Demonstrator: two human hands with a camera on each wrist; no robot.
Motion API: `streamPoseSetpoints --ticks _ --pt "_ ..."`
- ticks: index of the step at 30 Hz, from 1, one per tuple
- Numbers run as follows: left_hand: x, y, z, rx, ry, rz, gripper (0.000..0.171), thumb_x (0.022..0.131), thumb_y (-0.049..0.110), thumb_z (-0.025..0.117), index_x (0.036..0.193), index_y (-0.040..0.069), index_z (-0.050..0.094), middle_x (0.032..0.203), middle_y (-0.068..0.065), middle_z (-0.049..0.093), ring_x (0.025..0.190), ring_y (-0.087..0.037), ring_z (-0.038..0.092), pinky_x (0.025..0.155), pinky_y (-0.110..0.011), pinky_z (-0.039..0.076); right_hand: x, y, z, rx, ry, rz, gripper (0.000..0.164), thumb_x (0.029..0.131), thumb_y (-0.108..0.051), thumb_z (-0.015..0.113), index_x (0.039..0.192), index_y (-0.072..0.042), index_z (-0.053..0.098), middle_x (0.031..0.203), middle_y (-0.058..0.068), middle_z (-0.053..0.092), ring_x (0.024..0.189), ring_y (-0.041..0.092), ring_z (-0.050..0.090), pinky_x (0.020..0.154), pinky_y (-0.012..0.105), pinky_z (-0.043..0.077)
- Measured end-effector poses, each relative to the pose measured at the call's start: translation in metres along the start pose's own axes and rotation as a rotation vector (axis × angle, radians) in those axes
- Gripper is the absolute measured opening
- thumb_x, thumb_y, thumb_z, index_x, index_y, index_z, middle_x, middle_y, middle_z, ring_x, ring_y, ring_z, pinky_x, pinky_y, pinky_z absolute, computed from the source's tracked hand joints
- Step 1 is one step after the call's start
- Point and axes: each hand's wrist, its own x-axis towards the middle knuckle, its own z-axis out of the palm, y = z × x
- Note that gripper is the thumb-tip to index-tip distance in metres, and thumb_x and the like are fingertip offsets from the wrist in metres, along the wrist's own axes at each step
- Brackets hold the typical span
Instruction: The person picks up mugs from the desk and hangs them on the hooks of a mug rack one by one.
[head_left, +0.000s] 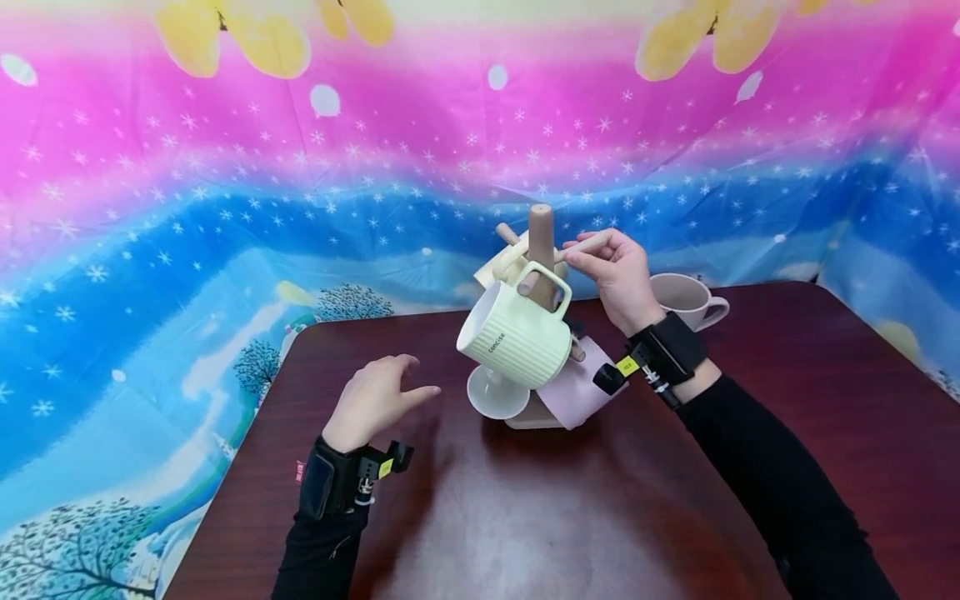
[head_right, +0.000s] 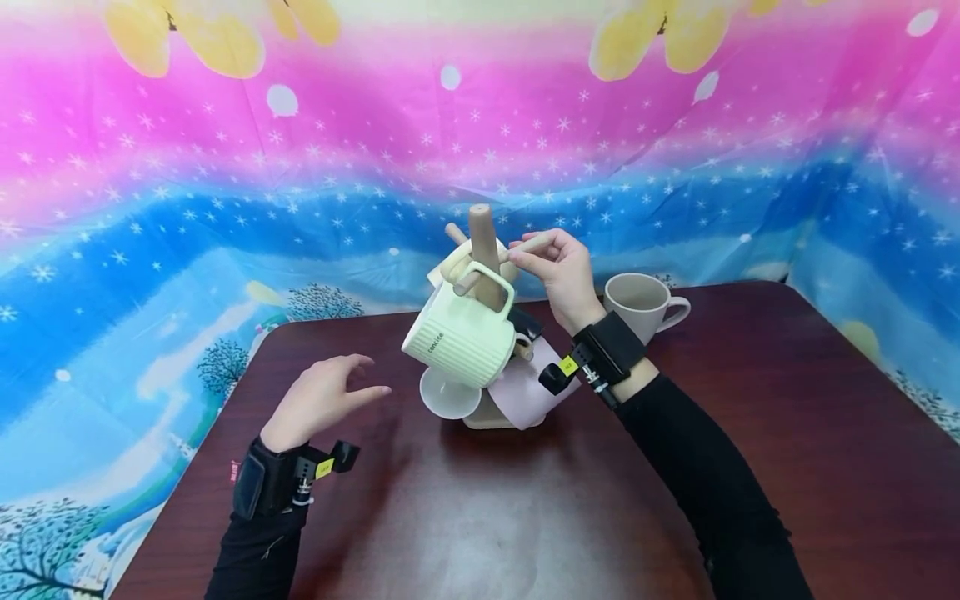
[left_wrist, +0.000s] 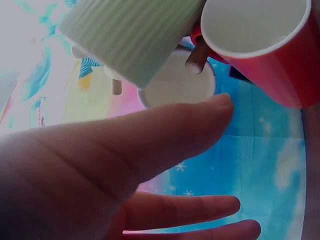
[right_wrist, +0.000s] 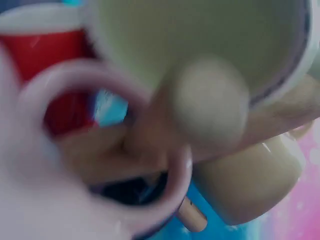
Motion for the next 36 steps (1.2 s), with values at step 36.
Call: streamPoseSetpoints --ticks 36 --pt "-0.002 0.003 0.000 -0.039 0.019 -0.004 0.045 0.082 0.040 0.066 0.111 0.005 0.066 0.084 -0.006 0.068 0.061 -0.011 0.052 0.063 -0.028 0.044 -0.021 0.028 0.051 -0.975 0.462 -1.011 0.013 0.073 0.002 0.071 0.075 0.006 0.059 0.069 0.018 0.058 0.067 0.030 0.058 0.065 0.039 0.049"
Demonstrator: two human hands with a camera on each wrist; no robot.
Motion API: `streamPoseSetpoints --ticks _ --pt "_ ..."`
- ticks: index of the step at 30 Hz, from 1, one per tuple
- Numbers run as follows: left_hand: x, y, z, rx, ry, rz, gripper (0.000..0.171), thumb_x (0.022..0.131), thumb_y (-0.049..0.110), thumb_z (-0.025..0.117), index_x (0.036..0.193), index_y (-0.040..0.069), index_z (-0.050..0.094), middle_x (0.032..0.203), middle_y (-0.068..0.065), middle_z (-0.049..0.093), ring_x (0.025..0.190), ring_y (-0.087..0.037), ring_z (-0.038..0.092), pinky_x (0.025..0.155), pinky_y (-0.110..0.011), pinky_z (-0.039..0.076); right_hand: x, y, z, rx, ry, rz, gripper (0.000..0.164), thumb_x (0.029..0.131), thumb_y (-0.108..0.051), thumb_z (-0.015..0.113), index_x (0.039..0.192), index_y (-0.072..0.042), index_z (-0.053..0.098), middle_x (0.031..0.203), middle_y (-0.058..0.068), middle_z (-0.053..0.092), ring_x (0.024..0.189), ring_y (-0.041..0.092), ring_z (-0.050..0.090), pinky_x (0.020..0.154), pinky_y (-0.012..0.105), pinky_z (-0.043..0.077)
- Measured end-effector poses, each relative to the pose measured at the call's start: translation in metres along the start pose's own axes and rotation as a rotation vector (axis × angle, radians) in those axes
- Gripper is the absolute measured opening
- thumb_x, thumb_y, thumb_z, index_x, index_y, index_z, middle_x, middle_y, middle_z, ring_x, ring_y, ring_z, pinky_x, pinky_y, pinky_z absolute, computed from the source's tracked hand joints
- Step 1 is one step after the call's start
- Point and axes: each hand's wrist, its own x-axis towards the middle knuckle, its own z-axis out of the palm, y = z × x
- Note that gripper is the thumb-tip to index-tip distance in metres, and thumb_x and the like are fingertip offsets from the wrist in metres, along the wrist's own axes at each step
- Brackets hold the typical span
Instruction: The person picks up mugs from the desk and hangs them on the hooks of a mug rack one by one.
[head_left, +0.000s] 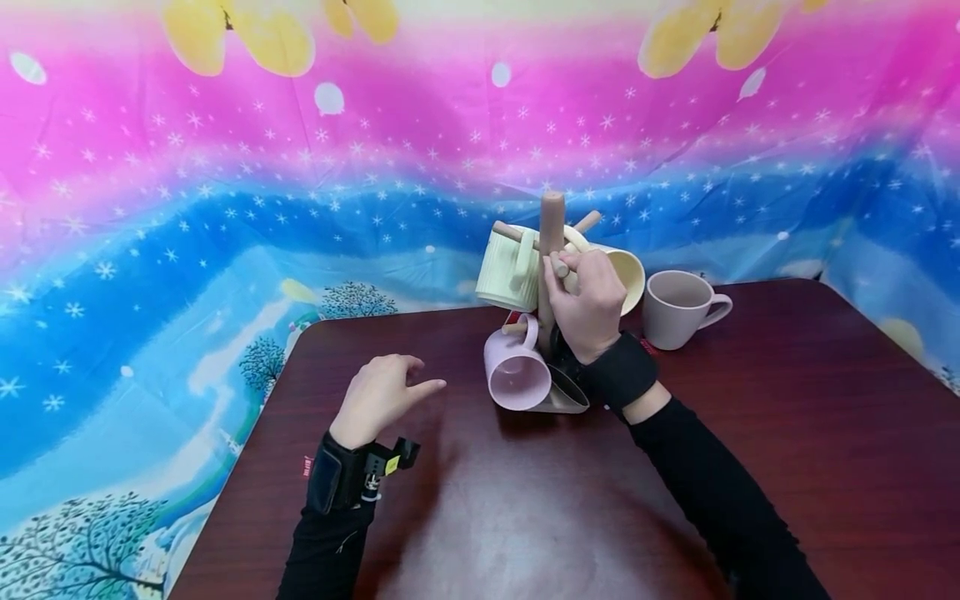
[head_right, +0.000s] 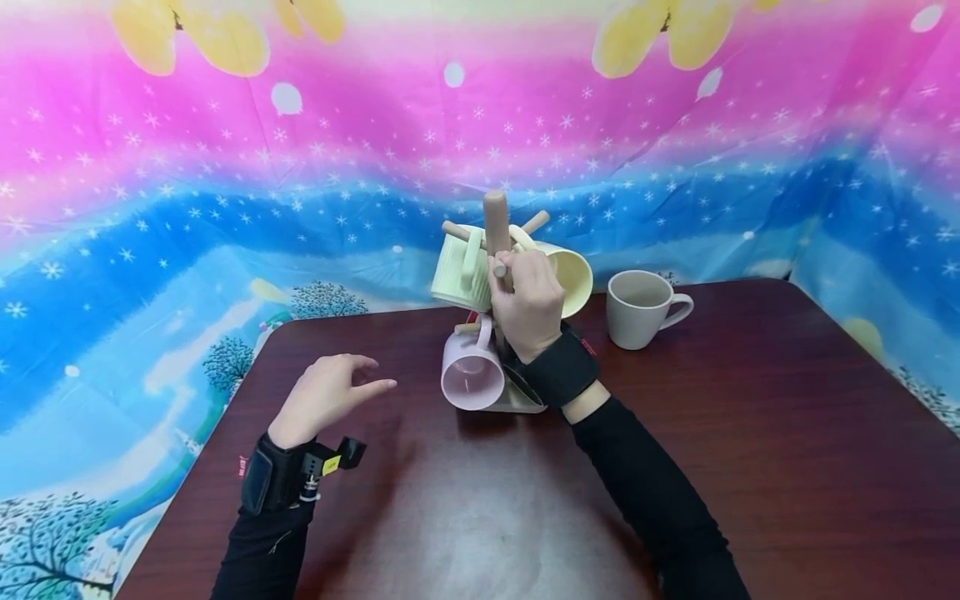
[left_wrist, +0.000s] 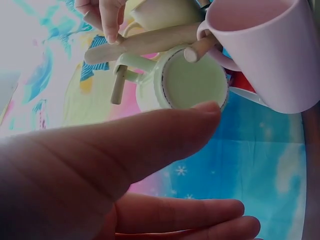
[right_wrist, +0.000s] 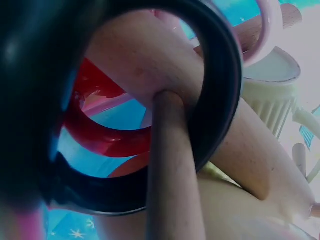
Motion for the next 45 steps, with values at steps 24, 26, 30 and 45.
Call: streamPoseSetpoints --ticks 24,26,30,45 --pt "-0.001 0.003 0.002 0.018 -0.009 0.011 0.045 0.081 0.041 0.066 0.109 0.005 0.067 0.085 -0.006 0.068 0.063 -0.012 0.054 0.061 -0.028 0.044 0.010 -0.001 -0.047 0.115 -0.194 0.025 0.057 0.075 -0.050 0.069 0.098 0.002 0.067 0.093 0.017 0.067 0.090 0.030 0.061 0.086 0.034 0.046" --pt "-0.001 0.003 0.002 0.023 -0.013 0.013 0.045 0.081 0.041 0.066 0.109 0.005 0.066 0.082 -0.005 0.067 0.062 -0.011 0.052 0.059 -0.027 0.043 0.006 -0.003 -0.054 0.182 -0.121 0.024 0.055 0.077 -0.050 0.068 0.090 0.003 0.068 0.086 0.018 0.067 0.084 0.031 0.061 0.085 0.028 0.046" --pt "0.000 0.005 0.002 0.028 -0.019 0.013 0.045 0.081 0.041 0.066 0.108 0.004 0.067 0.075 -0.003 0.065 0.058 -0.011 0.050 0.057 -0.026 0.040 -0.006 -0.004 -0.067 0.243 -0.018 0.020 0.049 0.080 -0.044 0.066 0.073 0.004 0.066 0.073 0.019 0.064 0.071 0.030 0.057 0.081 0.021 0.045" --pt "0.002 0.005 0.006 0.049 -0.028 0.017 0.047 0.080 0.043 0.066 0.108 0.005 0.066 0.084 -0.006 0.069 0.057 -0.010 0.051 0.058 -0.027 0.043 -0.010 0.033 -0.090 0.237 -0.182 0.077 0.032 0.079 -0.025 0.068 0.063 0.003 0.067 0.069 0.018 0.065 0.069 0.023 0.059 0.076 0.017 0.043"
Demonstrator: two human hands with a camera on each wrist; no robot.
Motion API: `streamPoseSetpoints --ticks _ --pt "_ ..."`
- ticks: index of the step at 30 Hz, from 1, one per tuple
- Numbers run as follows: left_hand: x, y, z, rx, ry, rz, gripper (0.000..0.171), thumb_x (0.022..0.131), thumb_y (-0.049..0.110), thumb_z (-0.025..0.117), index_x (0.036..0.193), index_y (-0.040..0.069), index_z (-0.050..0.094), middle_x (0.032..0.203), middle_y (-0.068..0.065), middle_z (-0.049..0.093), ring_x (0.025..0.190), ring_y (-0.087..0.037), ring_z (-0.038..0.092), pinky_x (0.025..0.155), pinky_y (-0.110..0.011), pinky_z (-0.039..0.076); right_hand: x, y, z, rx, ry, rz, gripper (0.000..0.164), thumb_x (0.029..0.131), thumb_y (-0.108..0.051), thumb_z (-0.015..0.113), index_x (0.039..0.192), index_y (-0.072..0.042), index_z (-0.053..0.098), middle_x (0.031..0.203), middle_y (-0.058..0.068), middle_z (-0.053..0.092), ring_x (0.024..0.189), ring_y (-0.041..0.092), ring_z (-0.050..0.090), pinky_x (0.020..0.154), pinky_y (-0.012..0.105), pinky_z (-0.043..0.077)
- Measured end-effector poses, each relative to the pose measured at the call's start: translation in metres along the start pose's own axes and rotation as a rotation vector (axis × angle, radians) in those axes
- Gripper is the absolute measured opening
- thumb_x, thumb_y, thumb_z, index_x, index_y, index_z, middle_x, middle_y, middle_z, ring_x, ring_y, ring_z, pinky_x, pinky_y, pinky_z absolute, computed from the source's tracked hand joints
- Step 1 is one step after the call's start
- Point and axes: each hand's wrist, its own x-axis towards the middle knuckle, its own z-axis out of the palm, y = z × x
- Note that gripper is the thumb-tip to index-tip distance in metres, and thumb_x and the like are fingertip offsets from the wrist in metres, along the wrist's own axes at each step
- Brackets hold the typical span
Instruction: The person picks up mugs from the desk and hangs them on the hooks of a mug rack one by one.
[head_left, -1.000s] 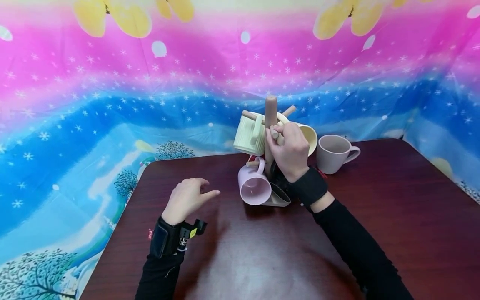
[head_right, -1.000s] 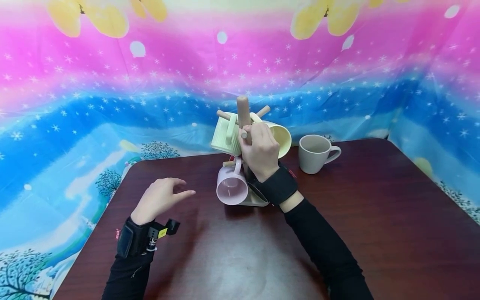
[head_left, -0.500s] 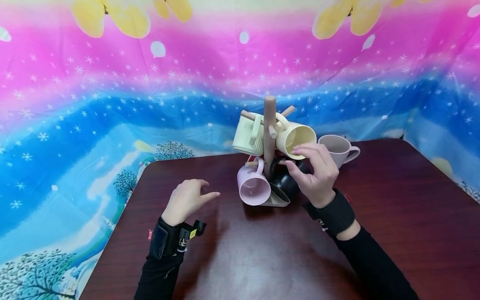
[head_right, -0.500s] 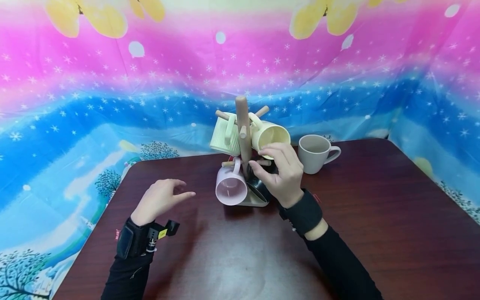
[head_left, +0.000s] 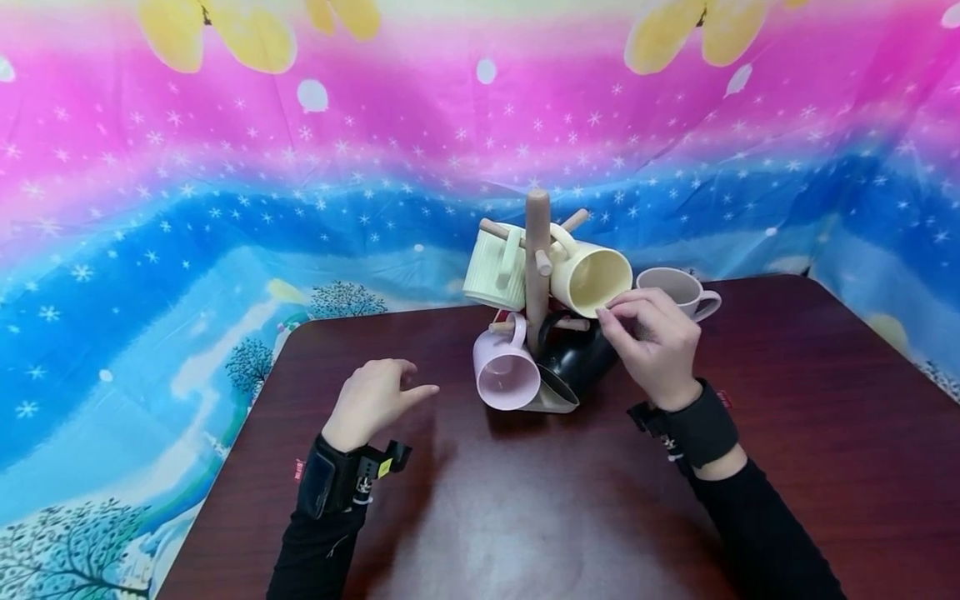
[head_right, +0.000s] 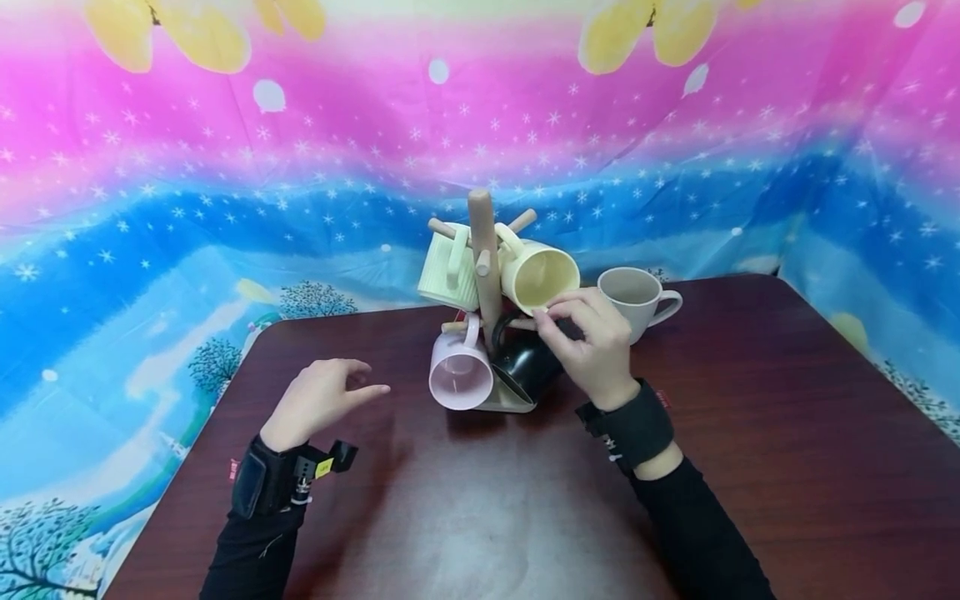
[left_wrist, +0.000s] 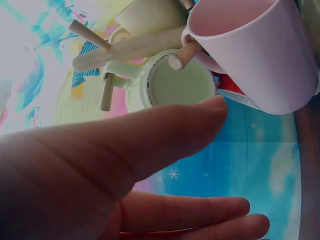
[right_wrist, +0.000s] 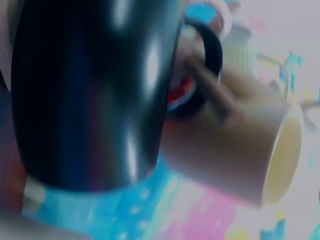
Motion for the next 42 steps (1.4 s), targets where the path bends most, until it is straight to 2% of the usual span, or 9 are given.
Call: streamPoseSetpoints --ticks 6,12,18,23,28,33,35,38,42 --pt "0.000 0.000 -0.001 -0.006 0.013 0.013 0.047 0.080 0.042 0.067 0.108 0.004 0.066 0.083 -0.006 0.069 0.058 -0.010 0.052 0.060 -0.028 0.046 0.013 0.049 -0.042 0.014 -0.026 0.304 0.010 0.072 -0.004 0.074 0.072 0.006 0.070 0.075 -0.008 0.067 0.080 -0.001 0.060 0.069 0.012 0.042" --pt "0.002 -0.001 -0.001 -0.005 0.014 0.013 0.046 0.080 0.042 0.067 0.108 0.005 0.066 0.079 -0.004 0.067 0.061 -0.011 0.054 0.061 -0.028 0.046 -0.001 0.119 -0.096 0.452 0.013 0.812 0.023 0.083 -0.004 0.065 0.106 0.001 0.067 0.096 -0.005 0.070 0.095 0.005 0.061 0.082 0.013 0.042" --pt "0.004 -0.001 0.000 -0.014 0.001 0.005 0.047 0.080 0.043 0.067 0.108 0.005 0.066 0.075 -0.002 0.066 0.060 -0.011 0.053 0.059 -0.026 0.045 -0.031 0.163 -0.132 0.727 -0.297 1.100 0.054 0.096 -0.021 0.043 0.146 -0.013 0.024 0.145 -0.010 0.038 0.130 -0.004 0.034 0.115 0.024 0.008" --pt "0.007 -0.002 -0.002 -0.015 -0.011 -0.019 0.049 0.079 0.044 0.067 0.110 0.006 0.066 0.077 -0.002 0.065 0.062 -0.012 0.053 0.058 -0.026 0.045 -0.033 0.182 -0.132 0.576 -0.317 1.170 0.059 0.095 -0.026 0.047 0.147 -0.022 0.020 0.154 -0.011 0.013 0.140 0.000 0.011 0.115 0.030 -0.004" --pt "0.010 -0.003 -0.003 0.000 -0.020 -0.024 0.050 0.079 0.045 0.067 0.110 0.006 0.065 0.077 -0.002 0.066 0.064 -0.012 0.054 0.060 -0.027 0.046 -0.032 0.194 -0.127 0.307 -0.481 1.217 0.066 0.092 -0.033 0.051 0.147 -0.016 0.020 0.148 -0.008 0.027 0.132 -0.004 0.027 0.116 0.035 0.006" --pt "0.010 -0.004 0.000 -0.010 -0.025 -0.019 0.049 0.079 0.044 0.068 0.110 0.006 0.065 0.074 -0.001 0.064 0.063 -0.012 0.053 0.060 -0.026 0.046 -0.047 0.199 -0.126 0.346 -0.450 1.225 0.069 0.091 -0.031 0.055 0.147 -0.013 0.019 0.133 -0.008 0.039 0.113 -0.012 0.041 0.114 0.034 0.011" --pt "0.008 -0.004 0.001 -0.012 -0.025 -0.014 0.048 0.079 0.043 0.068 0.110 0.006 0.065 0.075 -0.001 0.064 0.064 -0.012 0.054 0.061 -0.027 0.046 -0.053 0.200 -0.125 0.396 -0.394 1.230 0.068 0.090 -0.029 0.056 0.147 -0.013 0.021 0.127 -0.009 0.044 0.111 -0.012 0.044 0.111 0.026 0.025" --pt "0.006 -0.004 0.003 -0.011 -0.027 -0.009 0.047 0.080 0.041 0.068 0.110 0.006 0.065 0.079 -0.002 0.066 0.067 -0.013 0.057 0.065 -0.030 0.048 -0.058 0.200 -0.125 0.453 -0.326 1.230 0.066 0.090 -0.023 0.057 0.146 -0.011 0.025 0.115 -0.014 0.049 0.103 -0.013 0.050 0.093 0.011 0.041" --pt "0.004 -0.004 0.006 -0.015 -0.029 -0.011 0.047 0.079 0.041 0.069 0.111 0.006 0.065 0.082 -0.003 0.068 0.070 -0.014 0.059 0.067 -0.031 0.050 -0.061 0.200 -0.125 0.475 -0.291 1.202 0.063 0.089 -0.019 0.058 0.145 -0.010 0.028 0.109 -0.017 0.050 0.096 -0.014 0.052 0.075 0.003 0.044"
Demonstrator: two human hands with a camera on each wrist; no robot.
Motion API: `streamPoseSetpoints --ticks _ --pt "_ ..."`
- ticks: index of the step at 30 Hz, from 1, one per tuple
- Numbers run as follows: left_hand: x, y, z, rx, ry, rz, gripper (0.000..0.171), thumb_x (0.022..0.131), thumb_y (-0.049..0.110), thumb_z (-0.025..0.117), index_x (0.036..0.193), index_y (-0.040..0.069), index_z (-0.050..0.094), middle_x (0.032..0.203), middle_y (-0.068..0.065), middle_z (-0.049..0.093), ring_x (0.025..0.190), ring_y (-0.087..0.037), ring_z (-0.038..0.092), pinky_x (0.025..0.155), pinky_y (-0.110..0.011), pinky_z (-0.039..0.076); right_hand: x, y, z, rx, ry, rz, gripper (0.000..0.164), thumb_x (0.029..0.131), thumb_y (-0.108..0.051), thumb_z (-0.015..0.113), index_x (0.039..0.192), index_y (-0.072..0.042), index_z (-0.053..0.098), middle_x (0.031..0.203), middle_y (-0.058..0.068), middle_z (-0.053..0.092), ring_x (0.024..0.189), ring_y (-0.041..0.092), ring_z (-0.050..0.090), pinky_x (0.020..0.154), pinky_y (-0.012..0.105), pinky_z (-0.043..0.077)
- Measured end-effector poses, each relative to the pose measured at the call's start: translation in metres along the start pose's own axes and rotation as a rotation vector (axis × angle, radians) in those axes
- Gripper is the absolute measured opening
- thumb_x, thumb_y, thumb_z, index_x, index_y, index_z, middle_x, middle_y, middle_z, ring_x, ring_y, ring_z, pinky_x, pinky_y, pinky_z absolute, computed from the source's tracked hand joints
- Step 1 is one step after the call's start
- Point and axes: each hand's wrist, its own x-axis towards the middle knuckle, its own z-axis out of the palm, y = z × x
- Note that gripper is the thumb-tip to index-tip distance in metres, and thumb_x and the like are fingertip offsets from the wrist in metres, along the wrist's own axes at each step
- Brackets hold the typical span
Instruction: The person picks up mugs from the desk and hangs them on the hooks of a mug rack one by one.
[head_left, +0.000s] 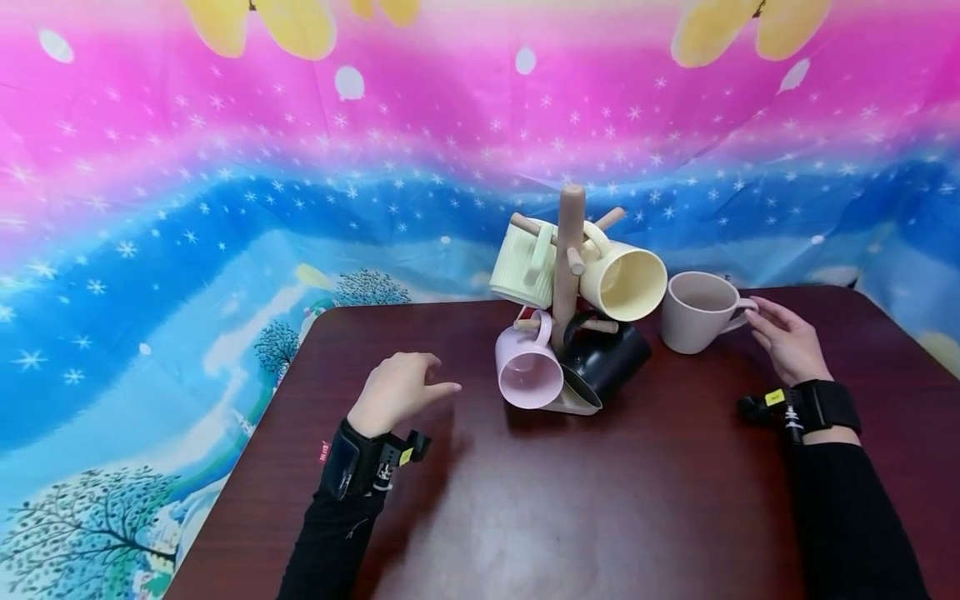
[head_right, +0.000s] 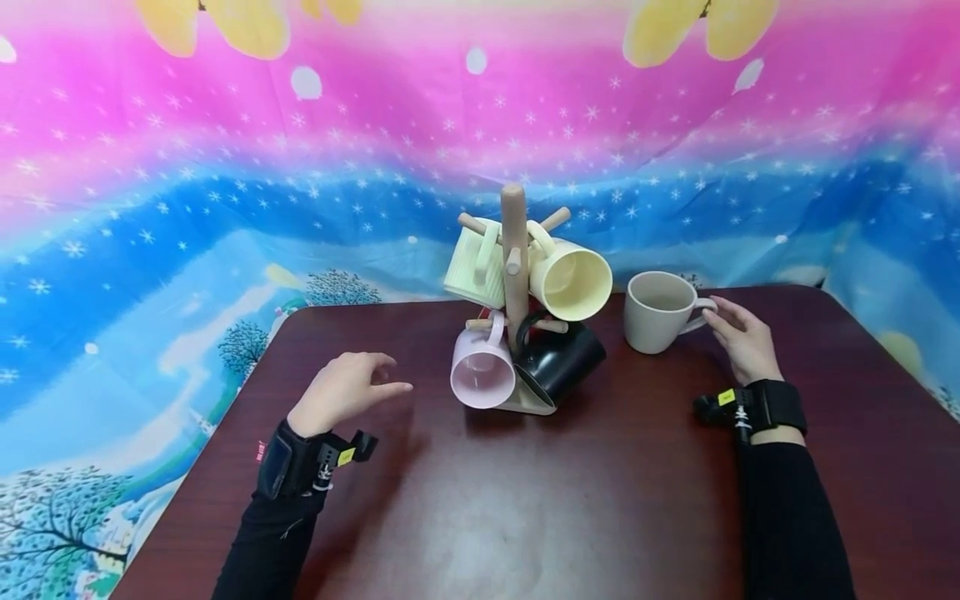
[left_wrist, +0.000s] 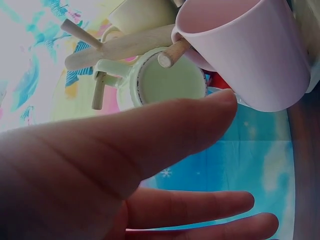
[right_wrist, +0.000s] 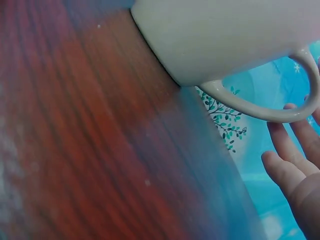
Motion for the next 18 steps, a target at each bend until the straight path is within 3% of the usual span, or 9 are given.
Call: streamPoseSetpoints --ticks 5,9,13,16,18 --pt "0.0022 0.0009 0.0039 0.006 -0.014 -0.010 0.049 0.079 0.041 0.069 0.113 0.007 0.064 0.084 -0.003 0.068 0.072 -0.013 0.059 0.069 -0.031 0.051 0.0010 0.0038 -0.0014 0.059 0.000 -0.062 0.059 0.088 -0.011 0.058 0.142 -0.008 0.034 0.107 -0.016 0.055 0.094 -0.012 0.056 0.077 0.004 0.045" --pt "0.0010 0.0002 0.0065 0.040 -0.045 0.014 0.050 0.078 0.043 0.070 0.114 0.008 0.064 0.091 -0.004 0.069 0.076 -0.014 0.062 0.073 -0.033 0.052 0.0031 0.0064 -0.0013 0.035 0.081 -0.121 0.049 0.085 -0.006 0.062 0.132 -0.006 0.049 0.097 -0.016 0.064 0.088 -0.009 0.060 0.072 0.007 0.048" --pt "-0.0018 -0.0007 0.0059 0.067 -0.065 0.028 0.051 0.076 0.043 0.071 0.115 0.010 0.064 0.095 -0.004 0.069 0.081 -0.015 0.063 0.075 -0.034 0.052 0.0056 0.0032 -0.0026 -0.248 0.147 -0.130 0.044 0.085 -0.017 0.064 0.128 -0.009 0.056 0.097 -0.024 0.063 0.086 -0.013 0.057 0.070 0.005 0.046" --pt "-0.0018 -0.0009 0.0040 0.079 -0.062 0.039 0.051 0.077 0.043 0.071 0.115 0.010 0.064 0.094 -0.003 0.069 0.081 -0.015 0.063 0.074 -0.033 0.052 0.0073 -0.0011 -0.0050 -0.508 0.128 -0.121 0.049 0.087 -0.029 0.061 0.132 -0.013 0.052 0.104 -0.030 0.055 0.088 -0.019 0.049 0.069 0.002 0.041" --pt "-0.0008 -0.0008 0.0029 0.090 -0.058 0.044 0.051 0.077 0.043 0.070 0.115 0.010 0.064 0.094 -0.002 0.069 0.081 -0.014 0.062 0.074 -0.033 0.052 0.0093 -0.0033 -0.0058 -0.624 0.101 -0.128 0.052 0.088 -0.034 0.059 0.134 -0.013 0.049 0.105 -0.033 0.050 0.088 -0.022 0.045 0.068 0.000 0.038"
